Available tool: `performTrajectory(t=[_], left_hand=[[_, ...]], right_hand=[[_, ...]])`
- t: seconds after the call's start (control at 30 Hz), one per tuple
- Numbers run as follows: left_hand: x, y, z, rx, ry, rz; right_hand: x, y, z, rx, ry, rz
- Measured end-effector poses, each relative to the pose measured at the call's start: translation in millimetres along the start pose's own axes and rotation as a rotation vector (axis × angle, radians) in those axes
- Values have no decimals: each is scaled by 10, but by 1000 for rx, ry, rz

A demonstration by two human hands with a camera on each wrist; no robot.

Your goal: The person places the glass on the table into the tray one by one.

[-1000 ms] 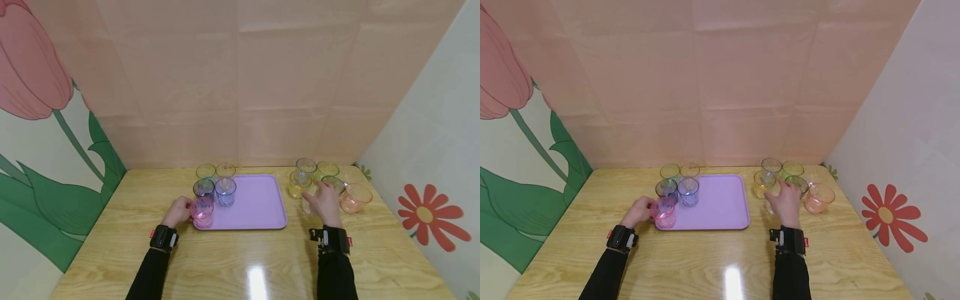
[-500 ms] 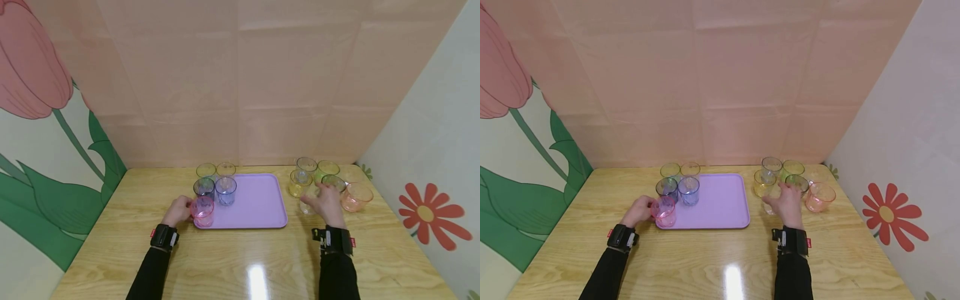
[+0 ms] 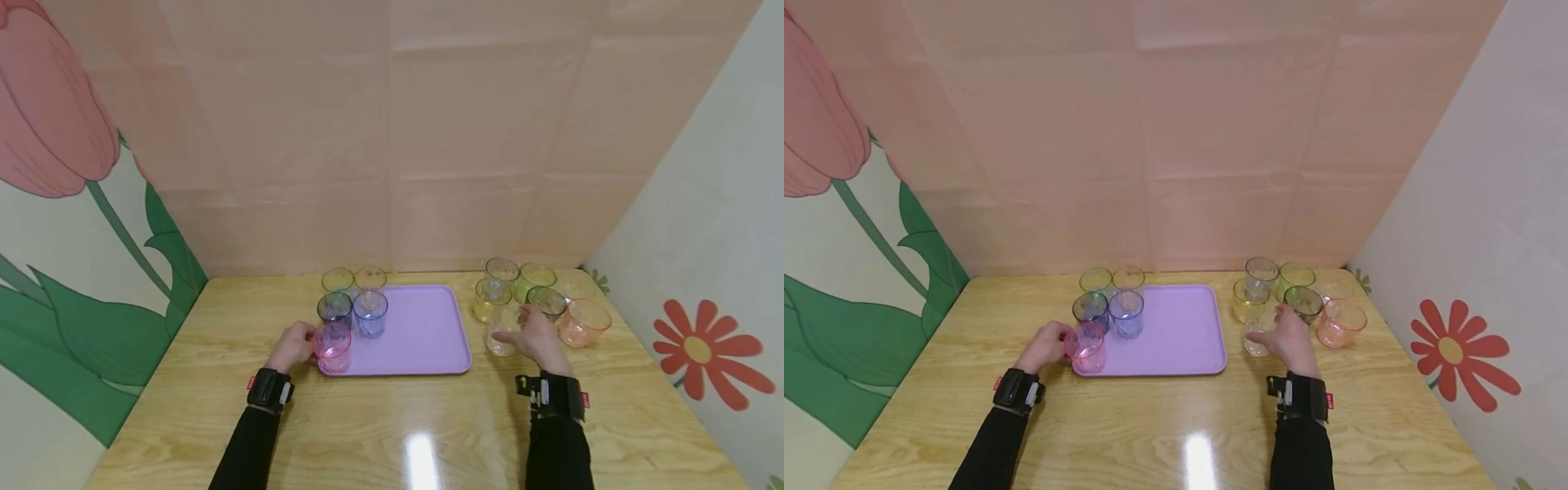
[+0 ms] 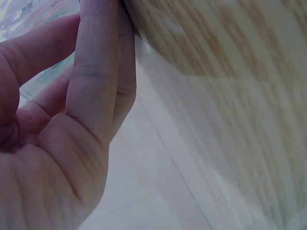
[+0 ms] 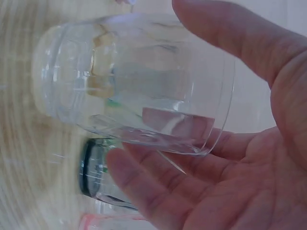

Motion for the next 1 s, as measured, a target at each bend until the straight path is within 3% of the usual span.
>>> performTrajectory(t=[0.13, 0.43, 0.83, 1.0], left_hand=[[11, 1, 19, -7, 2, 20], [8, 3, 6, -12, 14, 56], [-28, 17, 4, -30, 52, 64], [-30, 7, -5, -20, 33, 58]], right_hand=[[-27, 69, 57, -13, -8, -36], [-143, 186, 127, 76, 78, -87], [-310, 46, 70, 100, 144, -255], [-447, -32, 11, 156, 174, -295]])
Point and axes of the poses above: each hand's wrist, its own z-axis away from the middle knuckle, its own y-axis out of the back of the hand, x = y × z, the point moved 5 cm from there along -z, towards the middle knuckle, and after that the axes turned 6 degrees about -y, right-handed, at the moved point
